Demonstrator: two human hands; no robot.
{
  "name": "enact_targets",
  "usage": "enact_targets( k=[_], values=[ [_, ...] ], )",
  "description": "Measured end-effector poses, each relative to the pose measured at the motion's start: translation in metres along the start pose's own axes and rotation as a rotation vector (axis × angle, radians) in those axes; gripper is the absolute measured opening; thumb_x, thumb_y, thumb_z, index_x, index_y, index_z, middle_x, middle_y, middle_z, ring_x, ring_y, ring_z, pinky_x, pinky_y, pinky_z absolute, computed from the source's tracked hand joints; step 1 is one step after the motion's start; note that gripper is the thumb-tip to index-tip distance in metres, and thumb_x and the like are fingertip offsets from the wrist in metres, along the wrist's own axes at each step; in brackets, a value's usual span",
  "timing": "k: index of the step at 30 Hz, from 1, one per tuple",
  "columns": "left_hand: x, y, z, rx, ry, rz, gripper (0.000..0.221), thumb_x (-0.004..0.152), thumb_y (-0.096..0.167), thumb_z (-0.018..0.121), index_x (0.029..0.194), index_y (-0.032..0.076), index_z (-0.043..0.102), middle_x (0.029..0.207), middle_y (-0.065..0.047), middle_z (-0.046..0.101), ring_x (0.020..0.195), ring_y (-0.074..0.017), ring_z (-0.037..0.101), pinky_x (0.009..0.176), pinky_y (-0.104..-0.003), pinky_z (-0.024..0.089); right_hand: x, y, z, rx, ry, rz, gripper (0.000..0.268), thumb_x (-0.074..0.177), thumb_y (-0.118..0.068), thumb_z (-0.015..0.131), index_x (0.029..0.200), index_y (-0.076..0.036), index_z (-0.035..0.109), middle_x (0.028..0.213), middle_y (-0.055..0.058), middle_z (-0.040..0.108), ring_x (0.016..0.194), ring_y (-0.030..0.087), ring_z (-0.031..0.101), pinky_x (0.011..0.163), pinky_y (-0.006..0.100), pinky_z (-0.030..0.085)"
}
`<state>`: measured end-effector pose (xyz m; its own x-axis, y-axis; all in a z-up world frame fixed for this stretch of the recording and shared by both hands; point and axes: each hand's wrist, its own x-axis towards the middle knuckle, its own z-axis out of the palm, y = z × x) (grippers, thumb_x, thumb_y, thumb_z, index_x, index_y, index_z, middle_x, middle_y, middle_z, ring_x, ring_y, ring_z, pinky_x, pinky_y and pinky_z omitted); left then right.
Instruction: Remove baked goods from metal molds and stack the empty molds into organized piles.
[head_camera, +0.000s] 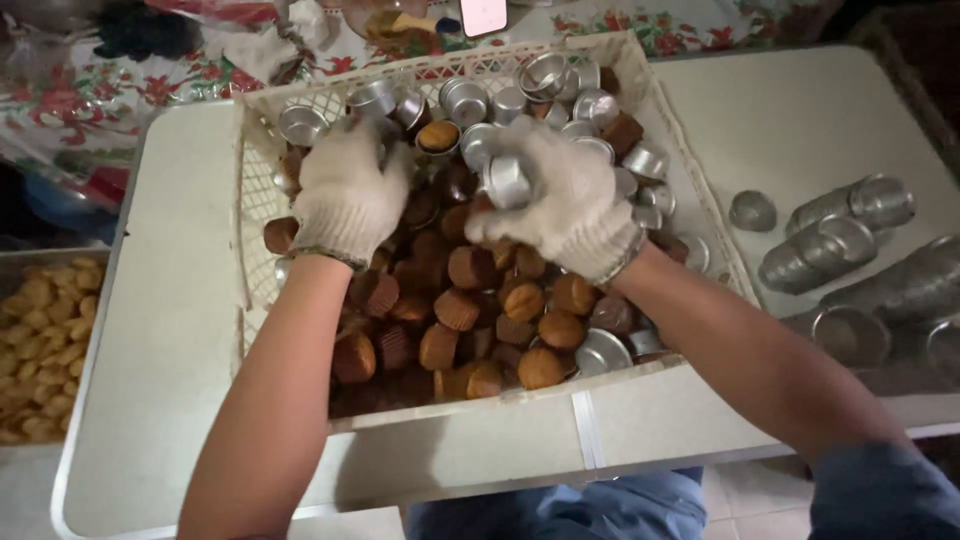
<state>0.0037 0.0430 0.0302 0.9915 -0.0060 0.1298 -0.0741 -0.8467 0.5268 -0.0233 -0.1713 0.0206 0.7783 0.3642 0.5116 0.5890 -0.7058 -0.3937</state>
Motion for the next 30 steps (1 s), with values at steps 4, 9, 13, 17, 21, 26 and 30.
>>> enact_targets(
  k=[4,9,13,17,21,26,30],
  values=[
    [-0.003,0.037,-0.004,0.513,-0.455,-0.047,0.037,0.106,0.028,0.046,0.132,0.005,0.061,0.122,-0.016,0.061,0.107,-0.0353,0.064,0.079,-0.047,0.063,0.018,-0.014,-0.033,0.071,-0.021,0.249,0.031,0.087,-0.039,0.073,0.105,-0.014,0.068,0.093,0.001,0.076,0.084,0.021,0.076,0.074,0.045,0.065],
    [-0.013,0.005,0.049,0.508,-0.333,0.081,0.046,0.093,0.026,0.056,0.137,0.014,0.060,0.123,-0.014,0.066,0.122,-0.0390,0.060,0.091,-0.054,0.059,-0.009,0.020,-0.012,-0.318,-0.624,0.313,0.050,0.064,-0.048,0.078,0.104,-0.019,0.073,0.098,0.009,0.079,0.101,0.035,0.074,0.091,0.048,0.058],
    [-0.010,0.009,0.052,0.469,-0.219,0.088,0.066,0.090,0.031,0.067,0.151,0.036,0.043,0.146,-0.015,0.033,0.126,-0.0465,0.047,0.096,-0.058,0.050,0.005,0.012,-0.002,-0.119,-0.624,0.347,0.046,0.072,-0.043,0.074,0.109,-0.016,0.070,0.104,0.013,0.077,0.106,0.039,0.071,0.091,0.055,0.057],
    [0.010,-0.003,0.047,0.378,-0.331,-0.037,0.075,0.079,0.033,0.082,0.146,0.034,0.049,0.150,-0.012,0.043,0.118,-0.0472,0.062,0.092,-0.058,0.057,0.008,0.015,0.031,-0.383,-0.540,0.353,0.040,0.071,-0.030,0.070,0.109,-0.018,0.073,0.095,0.007,0.078,0.098,0.031,0.075,0.084,0.053,0.060],
    [0.016,-0.007,0.042,0.385,-0.350,0.047,0.073,0.073,0.021,0.083,0.139,0.017,0.053,0.142,-0.015,0.047,0.108,-0.0476,0.067,0.087,-0.056,0.060,0.011,0.032,0.038,-0.459,-0.636,0.266,0.051,0.070,-0.037,0.069,0.119,-0.026,0.068,0.097,0.005,0.076,0.101,0.030,0.074,0.083,0.049,0.061],
    [-0.002,0.027,0.023,0.390,-0.342,-0.020,0.068,0.076,0.012,0.075,0.140,0.017,0.056,0.142,-0.017,0.051,0.111,-0.0425,0.066,0.095,-0.052,0.054,0.022,0.026,0.032,-0.449,-0.785,0.309,0.055,0.066,-0.047,0.069,0.113,-0.017,0.070,0.102,0.012,0.076,0.104,0.035,0.073,0.085,0.054,0.060],
    [-0.020,0.055,-0.003,0.345,-0.373,-0.177,0.060,0.086,0.009,0.065,0.145,0.011,0.052,0.141,-0.018,0.057,0.122,-0.0347,0.062,0.107,-0.045,0.045,0.018,0.004,0.014,-0.459,-0.852,0.261,0.057,0.063,-0.042,0.071,0.112,-0.013,0.067,0.107,0.018,0.075,0.107,0.039,0.072,0.088,0.054,0.060]
  ],
)
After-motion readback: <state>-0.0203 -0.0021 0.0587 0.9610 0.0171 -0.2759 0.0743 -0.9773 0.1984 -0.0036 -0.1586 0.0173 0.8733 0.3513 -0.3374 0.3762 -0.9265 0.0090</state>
